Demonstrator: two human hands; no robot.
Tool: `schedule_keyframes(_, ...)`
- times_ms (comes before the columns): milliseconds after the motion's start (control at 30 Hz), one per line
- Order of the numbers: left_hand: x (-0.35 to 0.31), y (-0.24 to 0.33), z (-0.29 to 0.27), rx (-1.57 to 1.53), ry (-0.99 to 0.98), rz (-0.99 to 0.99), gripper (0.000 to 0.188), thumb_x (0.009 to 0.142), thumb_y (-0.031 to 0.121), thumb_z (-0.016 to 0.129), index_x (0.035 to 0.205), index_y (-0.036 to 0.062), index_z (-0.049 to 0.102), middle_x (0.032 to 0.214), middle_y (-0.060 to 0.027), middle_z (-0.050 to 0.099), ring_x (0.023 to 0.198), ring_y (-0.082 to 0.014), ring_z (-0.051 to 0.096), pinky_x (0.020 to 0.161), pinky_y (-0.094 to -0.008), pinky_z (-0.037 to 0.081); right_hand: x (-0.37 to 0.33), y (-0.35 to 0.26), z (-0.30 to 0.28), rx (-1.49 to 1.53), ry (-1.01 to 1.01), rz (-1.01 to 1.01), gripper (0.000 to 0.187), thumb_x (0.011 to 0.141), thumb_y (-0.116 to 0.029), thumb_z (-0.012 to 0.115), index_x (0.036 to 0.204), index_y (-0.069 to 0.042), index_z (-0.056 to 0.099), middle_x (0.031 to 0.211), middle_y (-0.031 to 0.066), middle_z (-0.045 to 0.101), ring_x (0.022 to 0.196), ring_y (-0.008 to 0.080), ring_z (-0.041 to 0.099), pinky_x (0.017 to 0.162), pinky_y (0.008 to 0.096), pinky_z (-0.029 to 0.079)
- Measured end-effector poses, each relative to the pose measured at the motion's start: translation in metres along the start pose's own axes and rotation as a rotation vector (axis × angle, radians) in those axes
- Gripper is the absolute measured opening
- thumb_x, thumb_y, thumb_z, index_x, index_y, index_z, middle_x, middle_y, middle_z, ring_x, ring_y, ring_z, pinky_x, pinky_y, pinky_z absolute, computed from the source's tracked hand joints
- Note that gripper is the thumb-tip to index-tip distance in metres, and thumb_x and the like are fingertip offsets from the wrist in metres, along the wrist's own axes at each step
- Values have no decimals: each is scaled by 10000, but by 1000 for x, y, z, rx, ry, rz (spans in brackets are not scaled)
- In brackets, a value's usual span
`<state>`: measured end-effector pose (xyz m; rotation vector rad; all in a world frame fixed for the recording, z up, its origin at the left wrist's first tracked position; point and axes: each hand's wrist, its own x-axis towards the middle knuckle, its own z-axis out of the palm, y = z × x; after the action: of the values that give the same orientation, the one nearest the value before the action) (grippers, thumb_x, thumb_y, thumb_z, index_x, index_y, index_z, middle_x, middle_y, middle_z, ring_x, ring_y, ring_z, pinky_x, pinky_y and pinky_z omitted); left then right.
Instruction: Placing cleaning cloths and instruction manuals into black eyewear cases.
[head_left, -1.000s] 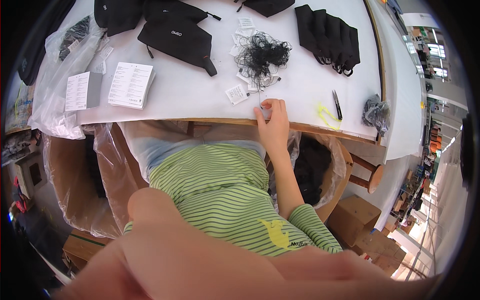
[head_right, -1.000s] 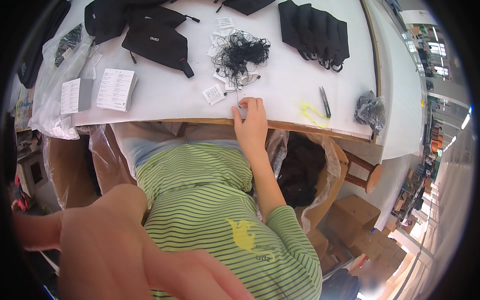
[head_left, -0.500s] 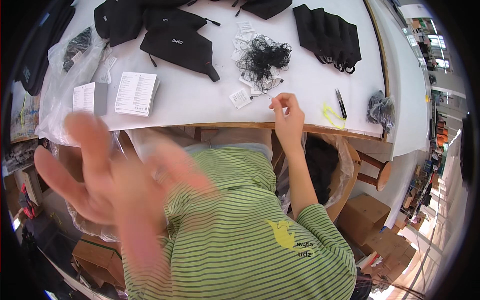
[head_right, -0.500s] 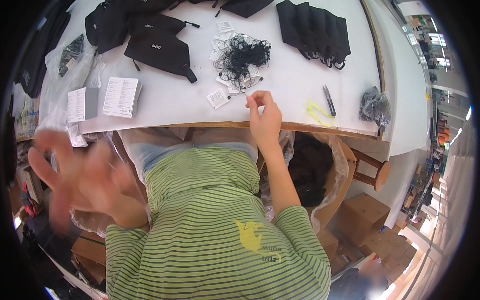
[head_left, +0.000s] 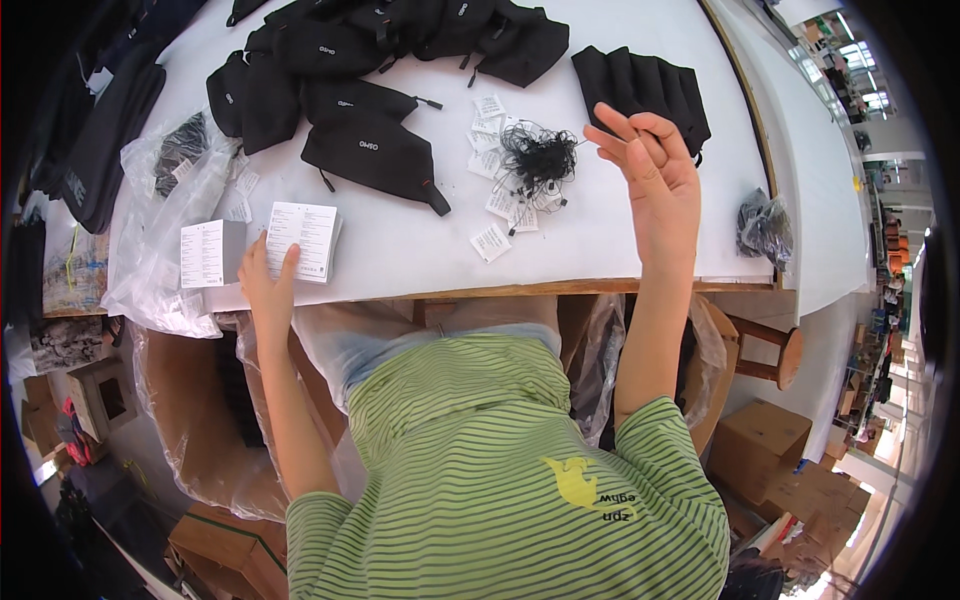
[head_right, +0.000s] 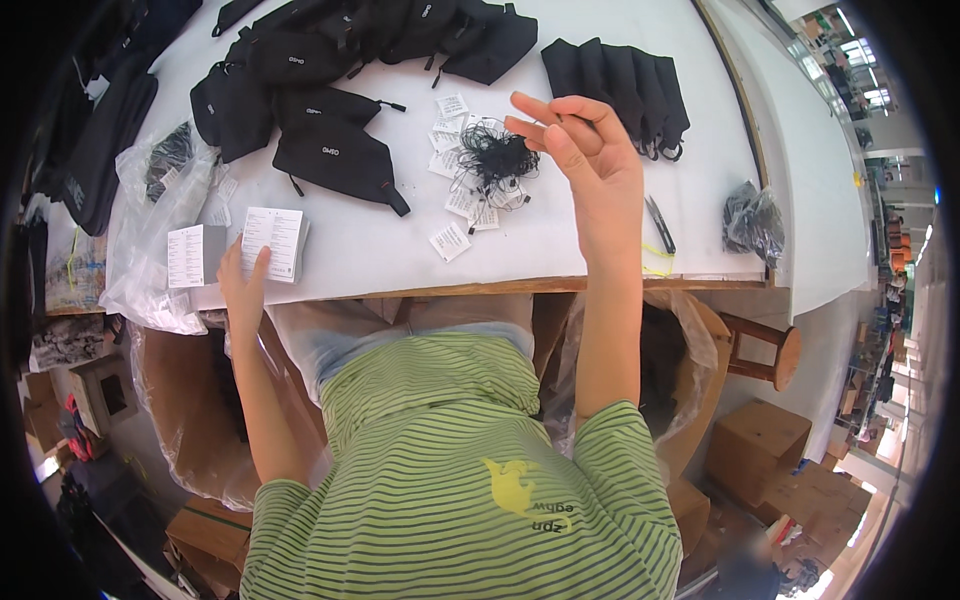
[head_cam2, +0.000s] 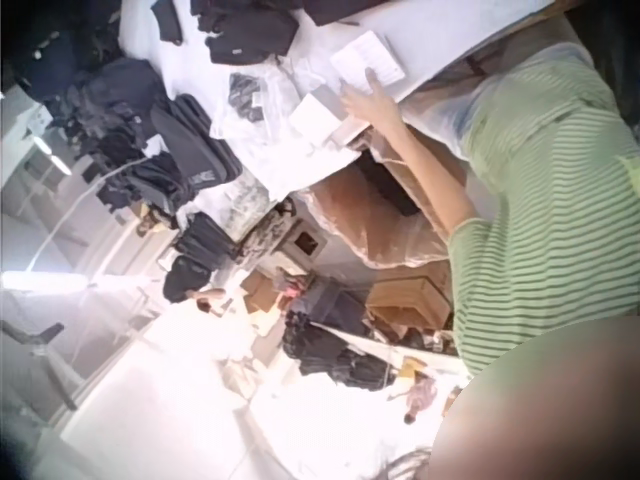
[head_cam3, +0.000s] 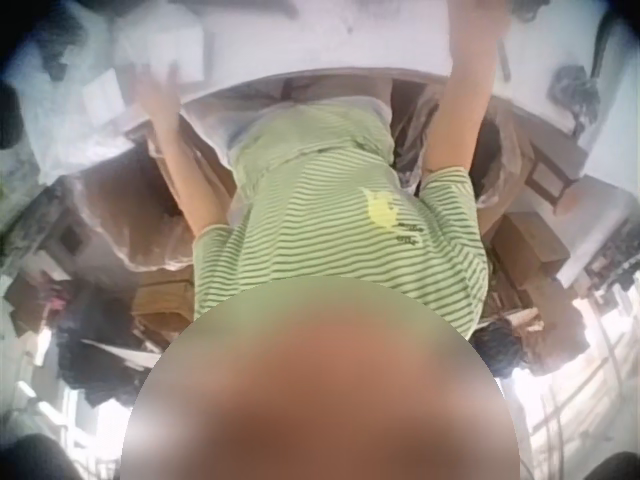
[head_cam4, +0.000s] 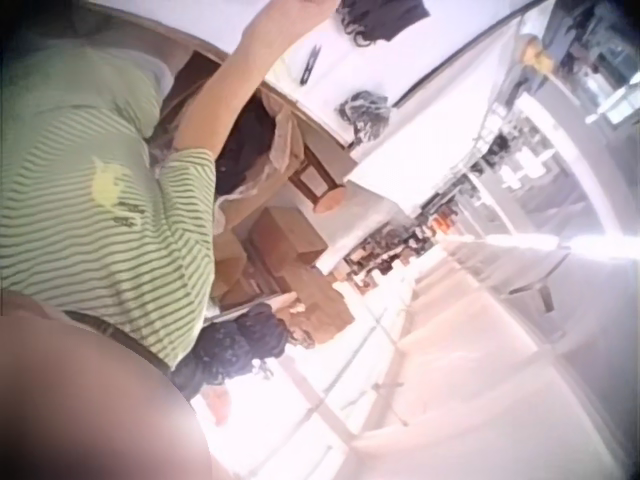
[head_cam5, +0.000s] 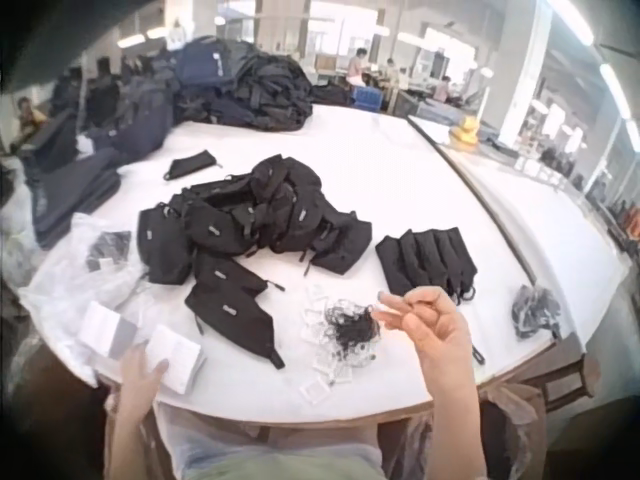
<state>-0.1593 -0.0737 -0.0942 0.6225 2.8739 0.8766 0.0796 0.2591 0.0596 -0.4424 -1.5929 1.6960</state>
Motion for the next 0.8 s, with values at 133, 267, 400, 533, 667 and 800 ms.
schedule_keyframes(133,-4,11,-2,102,79,58,628,878,432,612,1357,54,462,1356,-133,460,1287,-328,352,1061,-483,242,8,-20,-7,-72,125,-148,212,932,-166,600,1059,0,563,1038,199,683,867,238,684,793,302,478)
schedule_keyframes(267,-8,27,-5,249,250,184,561,842,364,663,1283,51,511,1339,-117,472,1269,-312,361,1046,-471,250,17,-17,-13,-176,122,40,131,917,-137,614,913,-6,631,895,120,695,604,105,563,609,237,404)
schedule_keyframes(400,-5,39,-14,297,288,204,464,782,227,712,1168,35,540,1217,-113,511,1187,-320,399,1008,-473,274,28,-34,-14,-198,301,-354,136,912,-154,624,932,-22,646,875,88,687,573,68,491,554,198,379)
schedule_keyframes(533,0,48,-29,352,53,139,438,793,168,690,1166,1,534,1081,-147,519,1085,-351,440,958,-479,321,37,-31,-18,-145,109,-190,132,920,-152,609,959,-33,652,876,79,681,583,62,482,550,196,376)
schedule_keyframes(667,-7,47,-48,210,28,59,469,844,167,657,1234,-40,497,1099,-198,546,1039,-382,497,928,-448,380,41,-30,-15,-118,69,-62,157,932,-125,580,1049,-35,635,718,16,575,567,58,418,532,195,329)
schedule_keyframes(800,-25,74,-59,-338,-84,-33,496,907,157,618,1310,-68,436,1168,-198,585,1041,-285,571,922,-349,430,37,-21,-17,54,44,-29,198,938,-85,539,1116,-24,601,730,9,531,626,62,415,575,191,333)
